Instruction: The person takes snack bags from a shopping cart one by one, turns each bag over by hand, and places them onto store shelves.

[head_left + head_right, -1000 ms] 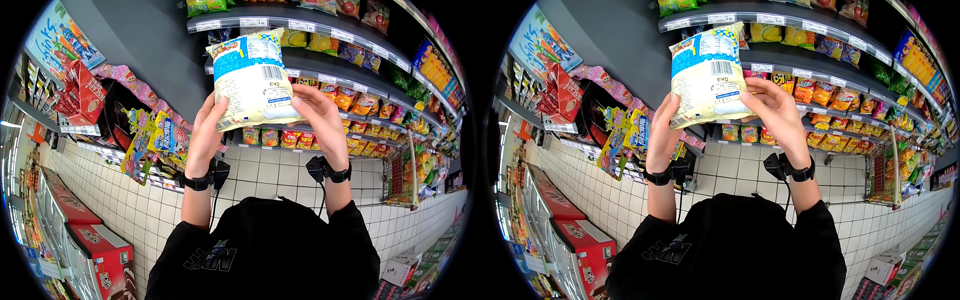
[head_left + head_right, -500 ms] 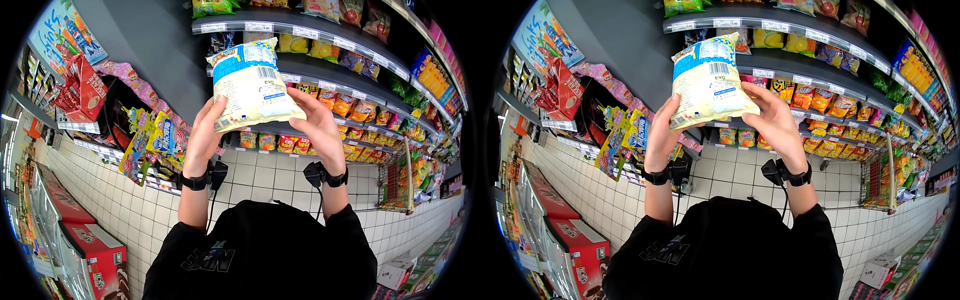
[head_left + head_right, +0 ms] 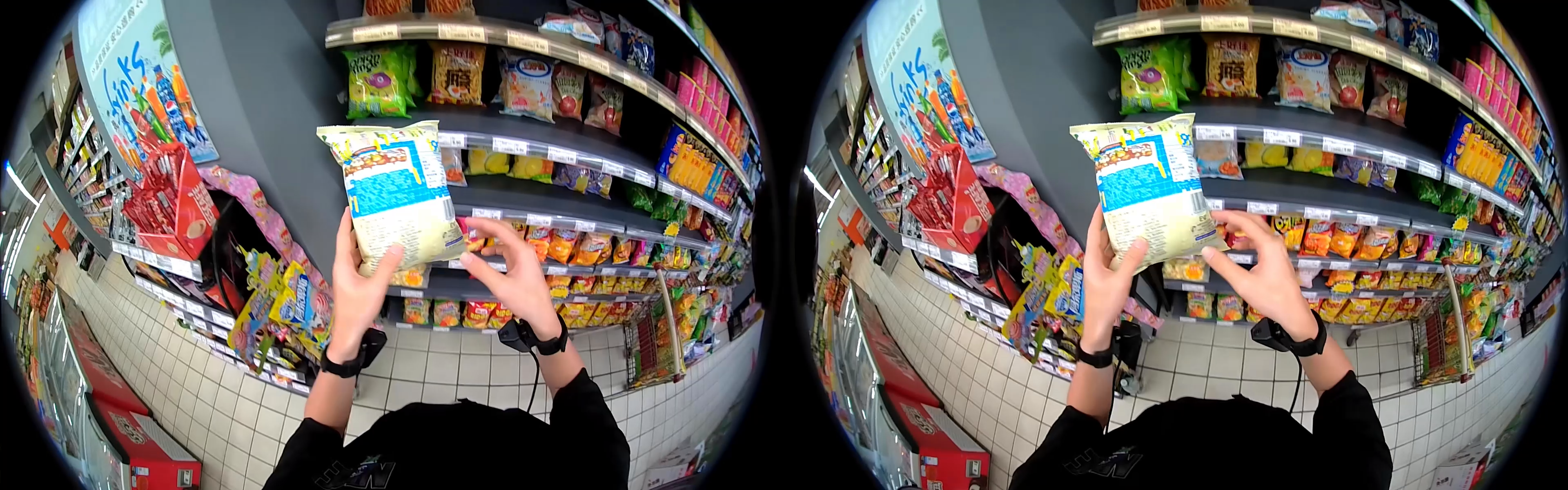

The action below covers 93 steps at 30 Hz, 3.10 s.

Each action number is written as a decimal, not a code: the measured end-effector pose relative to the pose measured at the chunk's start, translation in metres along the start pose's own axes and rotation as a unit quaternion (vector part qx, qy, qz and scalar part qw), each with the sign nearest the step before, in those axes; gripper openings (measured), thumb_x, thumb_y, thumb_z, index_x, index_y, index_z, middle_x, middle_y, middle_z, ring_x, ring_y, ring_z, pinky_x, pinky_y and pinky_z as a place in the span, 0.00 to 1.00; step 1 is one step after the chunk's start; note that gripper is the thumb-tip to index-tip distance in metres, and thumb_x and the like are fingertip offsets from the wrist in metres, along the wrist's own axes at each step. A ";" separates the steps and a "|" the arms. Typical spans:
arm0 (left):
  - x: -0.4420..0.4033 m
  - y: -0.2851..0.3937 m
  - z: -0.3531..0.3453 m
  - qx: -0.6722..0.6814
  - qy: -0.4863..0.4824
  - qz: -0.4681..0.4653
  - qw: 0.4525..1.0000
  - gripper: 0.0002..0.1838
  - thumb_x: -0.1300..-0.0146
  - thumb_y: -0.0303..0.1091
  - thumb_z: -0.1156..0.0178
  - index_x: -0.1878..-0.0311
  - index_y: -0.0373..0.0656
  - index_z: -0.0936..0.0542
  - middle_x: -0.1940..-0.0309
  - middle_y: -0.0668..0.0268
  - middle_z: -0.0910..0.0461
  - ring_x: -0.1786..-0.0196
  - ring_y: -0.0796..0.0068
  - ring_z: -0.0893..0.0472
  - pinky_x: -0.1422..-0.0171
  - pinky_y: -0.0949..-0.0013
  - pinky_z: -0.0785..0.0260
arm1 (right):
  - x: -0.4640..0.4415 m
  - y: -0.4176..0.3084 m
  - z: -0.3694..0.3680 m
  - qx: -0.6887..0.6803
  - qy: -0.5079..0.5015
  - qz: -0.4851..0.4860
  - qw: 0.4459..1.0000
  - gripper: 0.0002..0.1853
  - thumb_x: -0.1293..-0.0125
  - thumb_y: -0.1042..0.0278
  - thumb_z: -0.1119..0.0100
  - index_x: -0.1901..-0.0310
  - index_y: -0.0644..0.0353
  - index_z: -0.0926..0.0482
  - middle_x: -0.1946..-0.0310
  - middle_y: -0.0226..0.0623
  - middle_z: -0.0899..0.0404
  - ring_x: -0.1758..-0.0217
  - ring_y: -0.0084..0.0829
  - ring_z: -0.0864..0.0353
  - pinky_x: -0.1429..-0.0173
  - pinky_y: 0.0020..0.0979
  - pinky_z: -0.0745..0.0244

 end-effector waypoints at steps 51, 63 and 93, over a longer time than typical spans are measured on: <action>-0.439 0.134 -0.083 -0.471 -0.206 -0.133 0.847 0.40 0.40 0.62 0.38 0.40 0.33 0.26 0.58 0.64 0.18 0.58 0.79 0.20 0.58 0.75 0.28 | -0.441 -0.042 0.147 0.111 -0.141 0.083 0.980 0.38 0.36 0.35 0.45 0.46 0.70 0.23 0.50 0.50 0.22 0.45 0.37 0.25 0.43 0.37 0.27; -0.581 0.097 -0.050 -0.507 -0.277 -0.083 0.812 0.43 0.40 0.50 0.35 0.34 0.25 0.40 0.42 0.50 0.28 0.42 0.64 0.23 0.49 0.66 0.22 | -0.580 -0.037 0.095 0.260 -0.095 -0.067 0.959 0.28 0.43 0.66 0.33 0.47 0.77 0.31 0.47 0.57 0.29 0.49 0.43 0.20 0.53 0.34 0.19; -0.623 0.076 -0.027 -0.611 -0.176 -0.078 0.768 0.37 0.40 0.58 0.37 0.43 0.31 0.25 0.52 0.47 0.21 0.54 0.56 0.18 0.58 0.63 0.21 | -0.600 -0.024 0.073 0.371 -0.093 -0.229 0.895 0.36 0.39 0.37 0.38 0.50 0.70 0.25 0.61 0.50 0.21 0.64 0.38 0.18 0.59 0.38 0.18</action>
Point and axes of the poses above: each hand's wrist, its own x-axis away from the middle knuckle, its own z-axis out of the back of the hand, y = z × x, the point moved 2 cm from there along -x, towards the middle knuckle
